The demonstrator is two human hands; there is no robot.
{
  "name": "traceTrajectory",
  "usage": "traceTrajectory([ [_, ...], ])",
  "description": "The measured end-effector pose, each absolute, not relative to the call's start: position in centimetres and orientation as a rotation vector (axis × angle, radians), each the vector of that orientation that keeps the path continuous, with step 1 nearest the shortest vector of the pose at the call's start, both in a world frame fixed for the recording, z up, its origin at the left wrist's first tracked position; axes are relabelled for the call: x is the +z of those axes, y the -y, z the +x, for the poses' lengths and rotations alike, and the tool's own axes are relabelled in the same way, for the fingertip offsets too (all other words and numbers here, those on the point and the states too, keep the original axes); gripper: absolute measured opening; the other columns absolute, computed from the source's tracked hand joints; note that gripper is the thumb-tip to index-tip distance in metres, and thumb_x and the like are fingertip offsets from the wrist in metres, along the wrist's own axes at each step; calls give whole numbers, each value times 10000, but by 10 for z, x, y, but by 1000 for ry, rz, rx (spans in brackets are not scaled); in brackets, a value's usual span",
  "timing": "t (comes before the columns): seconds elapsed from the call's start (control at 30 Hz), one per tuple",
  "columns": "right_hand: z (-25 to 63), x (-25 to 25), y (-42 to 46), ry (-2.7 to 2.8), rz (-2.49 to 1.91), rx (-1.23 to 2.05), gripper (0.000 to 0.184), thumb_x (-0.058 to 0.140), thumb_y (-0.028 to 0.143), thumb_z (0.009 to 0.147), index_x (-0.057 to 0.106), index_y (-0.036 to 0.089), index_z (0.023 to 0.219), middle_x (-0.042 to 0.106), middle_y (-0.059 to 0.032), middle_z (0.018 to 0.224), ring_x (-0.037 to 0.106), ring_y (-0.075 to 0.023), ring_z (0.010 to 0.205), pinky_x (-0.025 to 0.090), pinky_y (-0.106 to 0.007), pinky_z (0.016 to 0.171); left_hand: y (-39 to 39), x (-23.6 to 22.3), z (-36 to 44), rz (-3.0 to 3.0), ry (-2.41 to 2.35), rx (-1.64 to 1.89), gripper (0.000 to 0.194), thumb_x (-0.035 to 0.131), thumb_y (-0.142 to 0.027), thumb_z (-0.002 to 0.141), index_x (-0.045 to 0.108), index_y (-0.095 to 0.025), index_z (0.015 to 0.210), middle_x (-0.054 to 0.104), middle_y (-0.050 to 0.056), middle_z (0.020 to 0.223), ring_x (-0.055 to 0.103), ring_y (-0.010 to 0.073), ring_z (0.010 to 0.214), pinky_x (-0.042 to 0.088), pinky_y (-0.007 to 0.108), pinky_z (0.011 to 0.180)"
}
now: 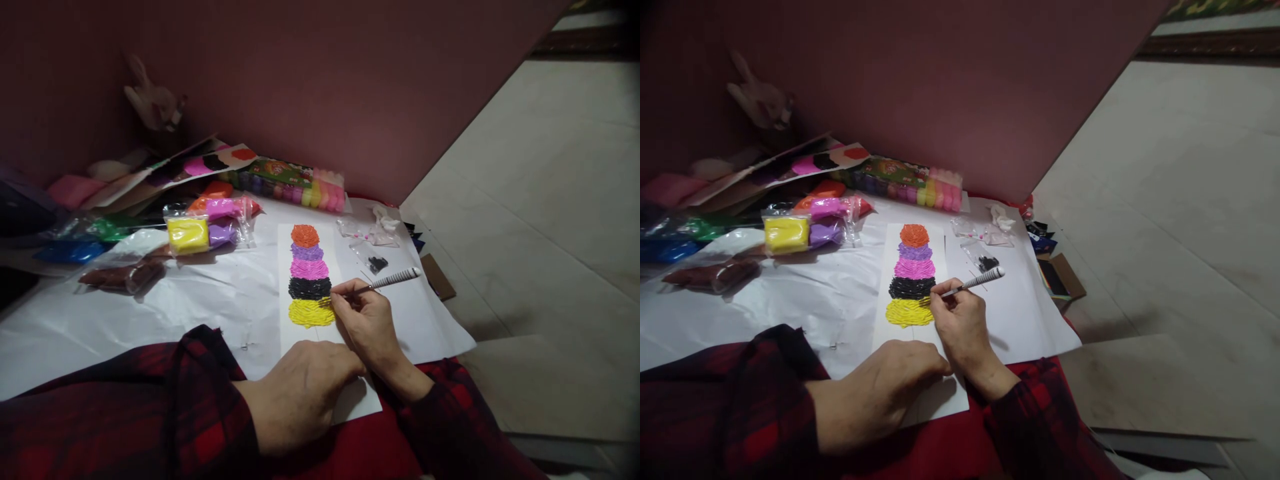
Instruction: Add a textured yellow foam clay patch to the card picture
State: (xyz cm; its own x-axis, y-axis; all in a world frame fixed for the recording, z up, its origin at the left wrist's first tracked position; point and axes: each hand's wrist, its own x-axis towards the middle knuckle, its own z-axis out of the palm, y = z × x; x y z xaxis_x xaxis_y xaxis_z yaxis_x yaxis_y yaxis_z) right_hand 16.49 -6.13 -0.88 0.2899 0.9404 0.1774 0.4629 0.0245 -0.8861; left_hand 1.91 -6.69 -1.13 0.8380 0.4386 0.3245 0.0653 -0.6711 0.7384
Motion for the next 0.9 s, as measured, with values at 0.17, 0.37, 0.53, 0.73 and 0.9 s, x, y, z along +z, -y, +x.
traceTrajectory([
  [0.17,167,-11,60,1277,-1598,601,68,609,234,774,620,169,758,583,21,567,512,-110,494,408,-216,471,67,-11,18,2252,-361,663,232,499,-54,761,614,-151,938,699,50,845,628,167,701,479,262,627],
  [0.37,169,-12,60,1125,-1567,697,92,624,273,778,588,189,781,509,74,465,421,-80,324,334,-192,320,66,-13,16,2307,-392,569,246,514,-73,756,607,-168,963,694,39,846,628,178,706,477,272,625],
  [0.53,173,-7,62,1034,-1532,747,107,638,266,770,572,188,802,490,95,434,412,-75,261,307,-172,255,67,-14,15,2325,-370,619,213,489,-84,795,594,-150,967,688,49,860,632,178,734,483,274,651],
  [0.73,176,-1,68,1071,-1488,821,86,628,223,738,564,177,771,482,96,407,417,-74,274,318,-170,280,70,-17,15,2386,-225,820,77,514,-180,875,583,-146,874,645,23,726,566,134,613,412,235,544],
  [0.9,180,-2,75,1122,-1551,796,49,611,198,715,571,174,732,482,82,405,423,-82,312,326,-189,320,69,-16,16,2398,-286,695,133,546,-240,893,569,-158,791,633,2,684,547,118,568,390,230,522],
])
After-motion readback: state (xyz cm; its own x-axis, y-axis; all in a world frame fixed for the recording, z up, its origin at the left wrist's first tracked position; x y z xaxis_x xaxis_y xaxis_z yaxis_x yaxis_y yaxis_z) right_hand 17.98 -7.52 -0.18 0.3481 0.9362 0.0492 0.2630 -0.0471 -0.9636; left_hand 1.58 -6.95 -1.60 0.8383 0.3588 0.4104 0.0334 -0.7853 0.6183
